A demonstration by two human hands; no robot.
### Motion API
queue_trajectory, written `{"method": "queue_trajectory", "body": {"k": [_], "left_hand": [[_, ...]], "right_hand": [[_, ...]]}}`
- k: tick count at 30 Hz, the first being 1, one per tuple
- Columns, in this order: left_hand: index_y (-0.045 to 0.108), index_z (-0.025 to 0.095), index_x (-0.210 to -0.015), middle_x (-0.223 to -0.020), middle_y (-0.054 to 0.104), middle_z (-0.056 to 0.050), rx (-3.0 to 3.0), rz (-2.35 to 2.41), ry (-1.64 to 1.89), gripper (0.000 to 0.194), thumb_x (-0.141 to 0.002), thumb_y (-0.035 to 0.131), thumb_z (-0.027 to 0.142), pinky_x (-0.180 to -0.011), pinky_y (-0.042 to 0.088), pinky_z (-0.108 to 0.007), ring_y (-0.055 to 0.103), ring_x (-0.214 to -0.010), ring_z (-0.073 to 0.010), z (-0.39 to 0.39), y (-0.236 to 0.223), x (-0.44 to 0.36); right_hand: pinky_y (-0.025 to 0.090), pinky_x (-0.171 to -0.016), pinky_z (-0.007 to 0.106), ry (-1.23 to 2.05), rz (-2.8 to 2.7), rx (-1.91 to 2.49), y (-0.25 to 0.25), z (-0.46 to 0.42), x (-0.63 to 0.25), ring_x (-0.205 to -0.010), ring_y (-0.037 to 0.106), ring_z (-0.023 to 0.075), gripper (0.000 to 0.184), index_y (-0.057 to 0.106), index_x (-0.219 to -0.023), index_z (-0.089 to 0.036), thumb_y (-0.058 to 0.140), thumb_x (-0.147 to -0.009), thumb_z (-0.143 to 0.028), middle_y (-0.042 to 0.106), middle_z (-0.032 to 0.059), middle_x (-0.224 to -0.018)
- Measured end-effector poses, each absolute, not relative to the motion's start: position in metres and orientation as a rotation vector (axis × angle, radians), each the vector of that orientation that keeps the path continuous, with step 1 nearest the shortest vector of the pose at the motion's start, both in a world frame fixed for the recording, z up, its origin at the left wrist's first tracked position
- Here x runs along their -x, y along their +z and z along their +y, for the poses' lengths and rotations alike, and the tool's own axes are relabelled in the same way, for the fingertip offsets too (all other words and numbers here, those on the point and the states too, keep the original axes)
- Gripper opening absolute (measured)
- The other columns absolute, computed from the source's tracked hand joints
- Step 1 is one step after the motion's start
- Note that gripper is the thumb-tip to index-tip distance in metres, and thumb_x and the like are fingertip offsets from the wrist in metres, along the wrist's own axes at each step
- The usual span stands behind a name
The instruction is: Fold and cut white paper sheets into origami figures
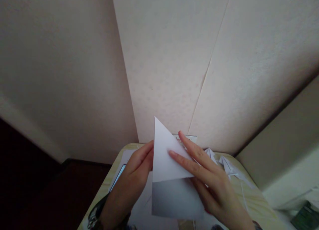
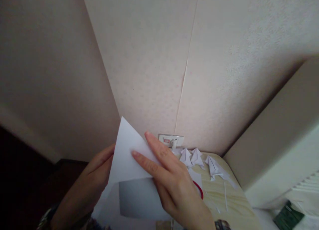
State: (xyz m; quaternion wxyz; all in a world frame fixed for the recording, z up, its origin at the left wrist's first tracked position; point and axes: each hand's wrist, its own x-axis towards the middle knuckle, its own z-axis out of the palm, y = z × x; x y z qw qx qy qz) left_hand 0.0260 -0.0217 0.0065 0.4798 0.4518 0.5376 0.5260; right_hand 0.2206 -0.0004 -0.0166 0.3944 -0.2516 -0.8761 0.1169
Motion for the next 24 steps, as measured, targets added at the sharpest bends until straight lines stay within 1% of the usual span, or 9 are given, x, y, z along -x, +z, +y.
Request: {"method": "queue_trajectory", "body": {"k": [3, 7, 9, 12, 14, 16, 19, 22, 24], "left_hand": [[0.069, 0.021, -0.116, -0.114, 0.075, -0.007, -0.901, 1.299, 1.333, 0.042, -0.087, 0.06, 0.049, -0.085, 0.055, -0.032, 0.066, -0.109, -0.0284, -0.023, 0.003, -0.029], [0.064, 0.02, -0.124, -0.118, 0.073, -0.008, -0.85, 1.027, 1.3, 0.049, -0.091, 0.051, 0.053, -0.081, 0.056, -0.032, 0.067, -0.108, -0.0281, -0.023, 0.004, -0.03], [0.065, 0.021, -0.123, -0.117, 0.074, -0.006, -0.887, 0.985, 1.282, 0.044, -0.09, 0.056, 0.049, -0.081, 0.055, -0.029, 0.068, -0.105, -0.0259, -0.023, 0.005, -0.028], [0.067, 0.023, -0.118, -0.114, 0.075, -0.004, -0.988, 0.999, 1.238, 0.035, -0.085, 0.067, 0.037, -0.079, 0.053, -0.025, 0.068, -0.101, -0.0232, -0.021, 0.005, -0.026], [0.068, 0.021, -0.116, -0.11, 0.076, -0.004, -1.062, 0.991, 1.192, 0.033, -0.085, 0.066, 0.033, -0.075, 0.052, -0.024, 0.069, -0.097, -0.0225, -0.02, 0.005, -0.025], [0.067, 0.02, -0.115, -0.106, 0.077, -0.004, -1.116, 0.998, 1.155, 0.032, -0.086, 0.063, 0.032, -0.072, 0.051, -0.024, 0.069, -0.094, -0.0223, -0.019, 0.006, -0.024], [0.069, 0.02, -0.11, -0.101, 0.077, -0.004, -1.231, 1.052, 1.089, 0.026, -0.087, 0.062, 0.029, -0.072, 0.05, -0.025, 0.068, -0.092, -0.0222, -0.021, 0.006, -0.025], [0.069, 0.021, -0.105, -0.094, 0.076, -0.002, -1.327, 1.102, 1.015, 0.021, -0.088, 0.058, 0.028, -0.072, 0.048, -0.027, 0.067, -0.084, -0.021, -0.023, 0.006, -0.026], [0.068, 0.022, -0.103, -0.092, 0.075, -0.001, -1.357, 1.125, 0.984, 0.02, -0.089, 0.056, 0.029, -0.071, 0.047, -0.028, 0.066, -0.081, -0.0206, -0.023, 0.006, -0.027]], "right_hand": [[0.03, -0.119, 0.038, 0.245, -2.24, 0.659, -0.018, 0.001, -0.219, -0.147, 0.029, 0.0206, 0.062, 0.036, -0.151, -0.034, 0.043, -0.095, -0.009, 0.017, -0.0081, -0.164], [0.032, -0.118, 0.039, 0.246, -2.245, 0.677, -0.019, 0.002, -0.218, -0.147, 0.03, 0.0209, 0.063, 0.035, -0.151, -0.034, 0.043, -0.094, -0.008, 0.018, -0.0064, -0.164], [0.032, -0.117, 0.039, 0.266, -2.249, 0.677, -0.02, 0.002, -0.218, -0.147, 0.029, 0.0206, 0.066, 0.036, -0.151, -0.035, 0.042, -0.092, -0.006, 0.017, -0.0064, -0.164], [0.031, -0.118, 0.04, 0.341, -2.247, 0.68, -0.02, 0.0, -0.218, -0.146, 0.031, 0.0205, 0.073, 0.039, -0.149, -0.036, 0.042, -0.085, -0.001, 0.02, -0.0067, -0.164], [0.029, -0.118, 0.041, 0.424, -2.213, 0.704, -0.019, -0.003, -0.218, -0.145, 0.033, 0.0211, 0.074, 0.043, -0.145, -0.037, 0.043, -0.081, -0.001, 0.024, -0.0077, -0.163], [0.027, -0.119, 0.044, 0.519, -2.135, 0.729, -0.017, -0.008, -0.219, -0.145, 0.033, 0.0229, 0.069, 0.047, -0.142, -0.038, 0.045, -0.081, -0.006, 0.029, -0.0077, -0.161], [0.025, -0.119, 0.044, 0.676, -2.029, 0.748, -0.014, -0.018, -0.223, -0.145, 0.033, 0.0241, 0.064, 0.042, -0.145, -0.036, 0.044, -0.085, -0.014, 0.037, -0.0053, -0.158], [0.029, -0.117, 0.034, 0.824, -1.966, 0.738, -0.01, -0.026, -0.226, -0.144, 0.036, 0.0212, 0.055, 0.039, -0.148, -0.036, 0.043, -0.095, -0.026, 0.042, -0.005, -0.155], [0.035, -0.114, 0.029, 0.935, -1.866, 0.712, -0.008, -0.028, -0.226, -0.143, 0.038, 0.0205, 0.051, 0.038, -0.148, -0.038, 0.044, -0.098, -0.041, 0.044, -0.0047, -0.154]]}}
